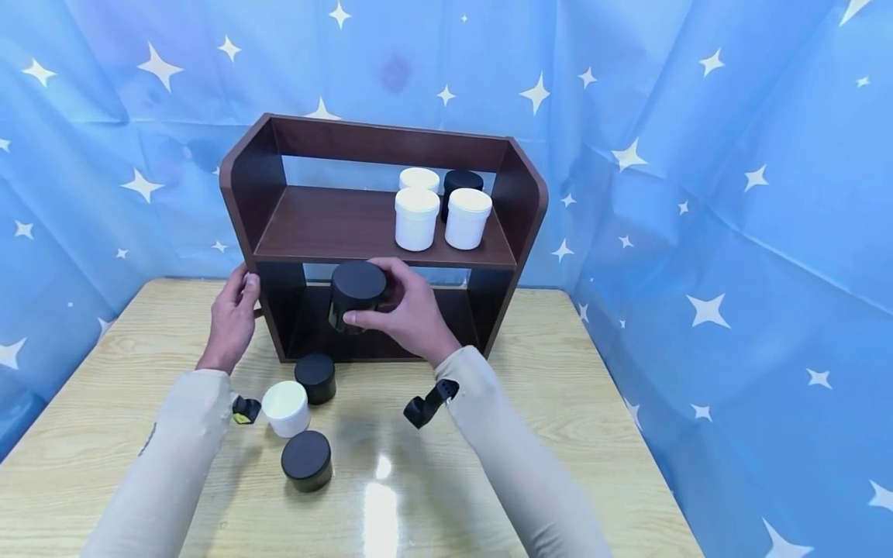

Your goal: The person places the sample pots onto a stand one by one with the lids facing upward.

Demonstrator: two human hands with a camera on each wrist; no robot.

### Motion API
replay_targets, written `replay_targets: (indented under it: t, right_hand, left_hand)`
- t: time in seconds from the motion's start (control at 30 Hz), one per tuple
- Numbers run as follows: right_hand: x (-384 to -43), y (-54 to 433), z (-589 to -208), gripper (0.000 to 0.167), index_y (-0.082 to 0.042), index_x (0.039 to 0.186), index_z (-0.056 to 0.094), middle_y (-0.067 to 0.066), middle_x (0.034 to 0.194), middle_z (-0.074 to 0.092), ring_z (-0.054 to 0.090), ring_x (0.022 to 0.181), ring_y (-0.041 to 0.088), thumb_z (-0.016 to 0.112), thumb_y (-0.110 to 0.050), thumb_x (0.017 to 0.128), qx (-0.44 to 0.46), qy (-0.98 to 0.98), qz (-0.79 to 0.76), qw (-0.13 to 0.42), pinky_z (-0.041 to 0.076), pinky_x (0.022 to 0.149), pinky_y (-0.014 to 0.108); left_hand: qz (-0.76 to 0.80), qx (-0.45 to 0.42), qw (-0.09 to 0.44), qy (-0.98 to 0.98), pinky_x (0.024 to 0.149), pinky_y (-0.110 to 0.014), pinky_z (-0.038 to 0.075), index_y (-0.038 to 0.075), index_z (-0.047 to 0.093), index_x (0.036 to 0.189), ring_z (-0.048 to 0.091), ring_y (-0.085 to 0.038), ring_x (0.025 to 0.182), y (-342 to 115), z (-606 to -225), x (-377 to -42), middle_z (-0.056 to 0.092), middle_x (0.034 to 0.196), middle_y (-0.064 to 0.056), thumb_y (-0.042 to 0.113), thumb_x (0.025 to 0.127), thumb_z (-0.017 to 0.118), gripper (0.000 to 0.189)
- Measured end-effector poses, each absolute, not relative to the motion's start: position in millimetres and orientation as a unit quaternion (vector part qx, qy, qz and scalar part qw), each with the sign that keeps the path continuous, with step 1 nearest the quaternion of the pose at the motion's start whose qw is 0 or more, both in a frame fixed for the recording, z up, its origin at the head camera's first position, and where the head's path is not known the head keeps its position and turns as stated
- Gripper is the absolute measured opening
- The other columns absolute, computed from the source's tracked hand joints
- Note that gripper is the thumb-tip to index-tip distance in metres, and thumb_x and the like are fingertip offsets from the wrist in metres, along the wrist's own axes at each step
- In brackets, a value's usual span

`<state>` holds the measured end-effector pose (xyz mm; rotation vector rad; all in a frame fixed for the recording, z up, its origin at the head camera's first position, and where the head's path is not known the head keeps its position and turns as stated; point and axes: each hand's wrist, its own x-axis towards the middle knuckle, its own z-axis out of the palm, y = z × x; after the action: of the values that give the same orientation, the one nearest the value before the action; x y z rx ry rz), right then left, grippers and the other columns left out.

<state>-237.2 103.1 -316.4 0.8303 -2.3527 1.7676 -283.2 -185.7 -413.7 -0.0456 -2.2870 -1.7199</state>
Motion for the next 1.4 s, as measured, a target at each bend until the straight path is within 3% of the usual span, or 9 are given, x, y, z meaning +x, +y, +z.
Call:
replay_targets:
  t: [0.4,0.8,1.4]
  right_hand:
    - [-252.5,103.5,-296.5,0.062,-0.011,0.136,0.056,0.009,0.13,0.064,0.067,0.111,0.023,0.083,-0.008,0.08,0.276,-0.785,0.55,0.068,0.059,0.096,0.039]
    - [-271.7,96.7,-267.3,0.064,-0.011,0.14,0.048,0.01,0.137,0.062,0.066,0.118,0.025,0.08,-0.014,0.084,0.253,-0.806,0.529,0.086,0.056,0.103,0.039]
    - [-290.4,78.3,-268.4,0.069,-0.012,0.146,0.043,0.009,0.136,0.062,0.065,0.113,0.022,0.078,-0.028,0.088,0.18,-0.863,0.455,0.127,0.057,0.1,0.038]
  left_hand:
    - [-0.595,-0.012,0.129,-0.793,0.116,-0.063,0.038,0.038,0.021,0.16,0.039,-0.037,0.144,-185.2,-411.8,-280.4,0.034,0.163,-0.01,0.06,0.104,0.031,0.061]
    - [-0.592,-0.026,0.147,-0.792,0.114,-0.062,0.04,0.036,0.023,0.16,0.043,-0.038,0.141,-185.0,-413.1,-281.4,0.038,0.16,-0.014,0.058,0.105,0.031,0.06]
    - [-0.593,-0.021,0.137,-0.793,0.115,-0.063,0.039,0.038,0.022,0.16,0.041,-0.038,0.143,-182.9,-411.6,-280.0,0.034,0.163,-0.011,0.059,0.105,0.031,0.06]
